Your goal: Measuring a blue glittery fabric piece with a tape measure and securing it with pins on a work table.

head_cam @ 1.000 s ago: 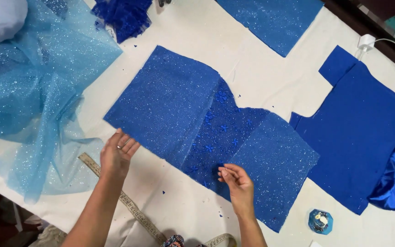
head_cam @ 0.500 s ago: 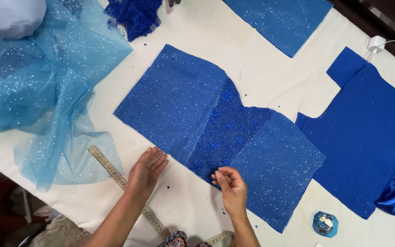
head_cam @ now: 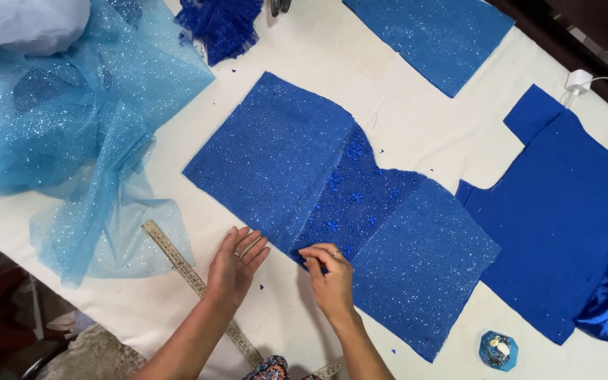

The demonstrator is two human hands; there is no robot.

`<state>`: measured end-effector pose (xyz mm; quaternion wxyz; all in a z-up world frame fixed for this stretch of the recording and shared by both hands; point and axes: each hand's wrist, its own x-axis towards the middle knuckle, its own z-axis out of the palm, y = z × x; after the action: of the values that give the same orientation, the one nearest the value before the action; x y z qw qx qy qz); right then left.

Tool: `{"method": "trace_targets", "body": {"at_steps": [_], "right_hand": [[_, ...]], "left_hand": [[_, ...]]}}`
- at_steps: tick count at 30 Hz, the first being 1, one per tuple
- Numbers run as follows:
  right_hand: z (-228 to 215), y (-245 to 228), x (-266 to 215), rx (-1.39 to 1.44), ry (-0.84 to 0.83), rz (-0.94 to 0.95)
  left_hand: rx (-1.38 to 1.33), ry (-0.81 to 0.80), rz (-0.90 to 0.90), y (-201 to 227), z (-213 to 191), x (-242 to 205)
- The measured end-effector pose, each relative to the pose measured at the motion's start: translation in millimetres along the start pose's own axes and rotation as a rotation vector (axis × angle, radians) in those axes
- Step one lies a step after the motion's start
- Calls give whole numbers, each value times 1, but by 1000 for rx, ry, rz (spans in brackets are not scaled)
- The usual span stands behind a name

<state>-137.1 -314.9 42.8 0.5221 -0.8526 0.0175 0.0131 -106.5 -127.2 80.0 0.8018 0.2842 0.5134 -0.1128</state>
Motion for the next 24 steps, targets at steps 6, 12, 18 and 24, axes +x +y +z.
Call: {"method": "trace_targets", "body": {"at_steps": [6, 12, 18, 24], "right_hand": [[17, -1, 14, -199, -45, -66], [42, 10, 27, -392, -9, -227], [48, 23, 31, -398, -9, -237], [47, 22, 31, -359, -20, -199]], "left_hand": [[224, -47, 28, 14, 21, -35], [409, -62, 113, 18, 32, -55], [393, -65, 89, 18, 31, -52], [364, -64, 81, 21, 34, -57]]}}
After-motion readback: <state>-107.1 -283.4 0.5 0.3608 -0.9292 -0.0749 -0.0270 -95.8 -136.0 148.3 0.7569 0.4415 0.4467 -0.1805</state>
